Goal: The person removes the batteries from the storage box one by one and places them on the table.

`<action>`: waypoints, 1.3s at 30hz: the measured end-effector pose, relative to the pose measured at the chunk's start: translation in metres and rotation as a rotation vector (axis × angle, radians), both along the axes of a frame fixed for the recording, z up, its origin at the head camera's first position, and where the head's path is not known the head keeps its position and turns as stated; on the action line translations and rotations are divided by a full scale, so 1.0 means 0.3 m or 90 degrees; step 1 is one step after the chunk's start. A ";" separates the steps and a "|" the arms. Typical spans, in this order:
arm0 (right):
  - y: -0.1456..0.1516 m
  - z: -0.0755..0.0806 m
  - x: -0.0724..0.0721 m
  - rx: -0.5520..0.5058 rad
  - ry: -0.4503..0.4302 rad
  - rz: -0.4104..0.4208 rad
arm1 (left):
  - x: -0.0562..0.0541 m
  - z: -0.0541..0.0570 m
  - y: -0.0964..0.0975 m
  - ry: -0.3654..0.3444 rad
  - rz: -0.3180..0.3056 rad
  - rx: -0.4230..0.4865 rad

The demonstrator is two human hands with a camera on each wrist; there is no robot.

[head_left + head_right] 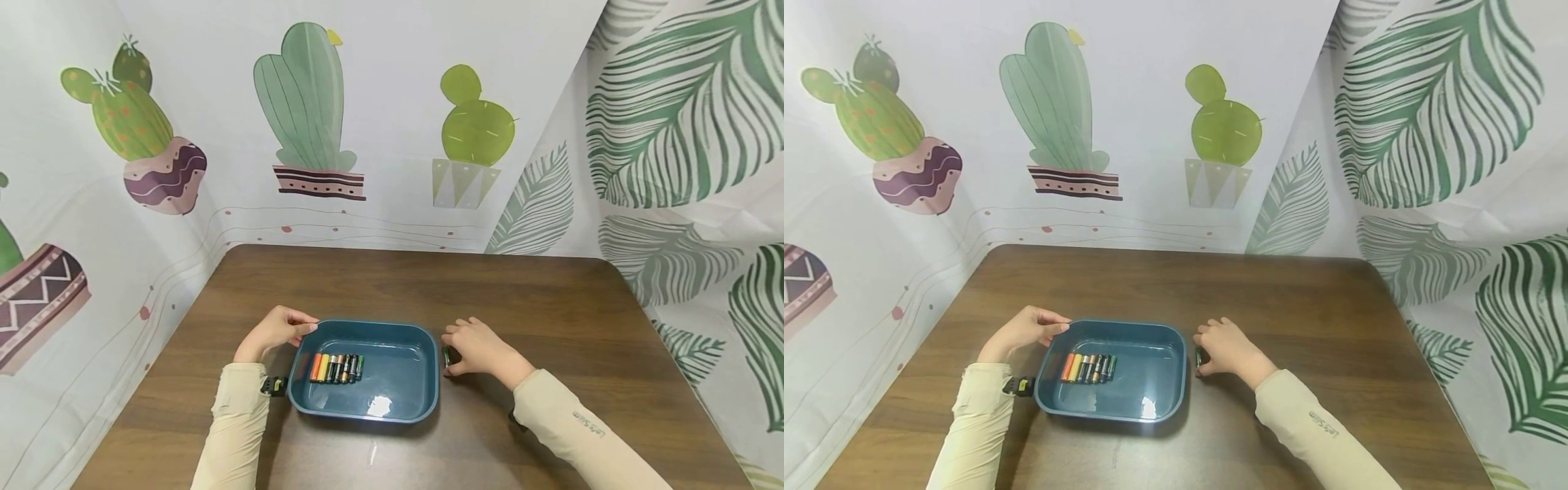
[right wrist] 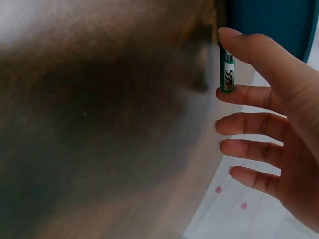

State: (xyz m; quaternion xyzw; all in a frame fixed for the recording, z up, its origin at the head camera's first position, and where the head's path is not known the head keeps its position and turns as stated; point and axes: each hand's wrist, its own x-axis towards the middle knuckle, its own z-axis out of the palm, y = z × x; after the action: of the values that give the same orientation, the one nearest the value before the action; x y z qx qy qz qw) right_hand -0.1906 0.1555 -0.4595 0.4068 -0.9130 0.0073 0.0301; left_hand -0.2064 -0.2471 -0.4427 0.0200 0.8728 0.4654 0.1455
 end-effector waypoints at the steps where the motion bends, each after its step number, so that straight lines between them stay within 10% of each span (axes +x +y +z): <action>1: 0.000 -0.003 0.000 0.003 0.001 0.001 | 0.000 0.000 0.000 0.000 -0.001 0.000; 39: -0.005 -0.005 0.012 0.004 -0.015 -0.018 | 0.000 0.000 -0.003 -0.002 -0.007 0.001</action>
State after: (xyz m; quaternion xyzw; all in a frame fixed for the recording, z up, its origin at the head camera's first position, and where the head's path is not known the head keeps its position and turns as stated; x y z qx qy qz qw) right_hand -0.1868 0.1540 -0.4609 0.3937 -0.9190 0.0088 0.0179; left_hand -0.2065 -0.2479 -0.4426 0.0239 0.8721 0.4652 0.1497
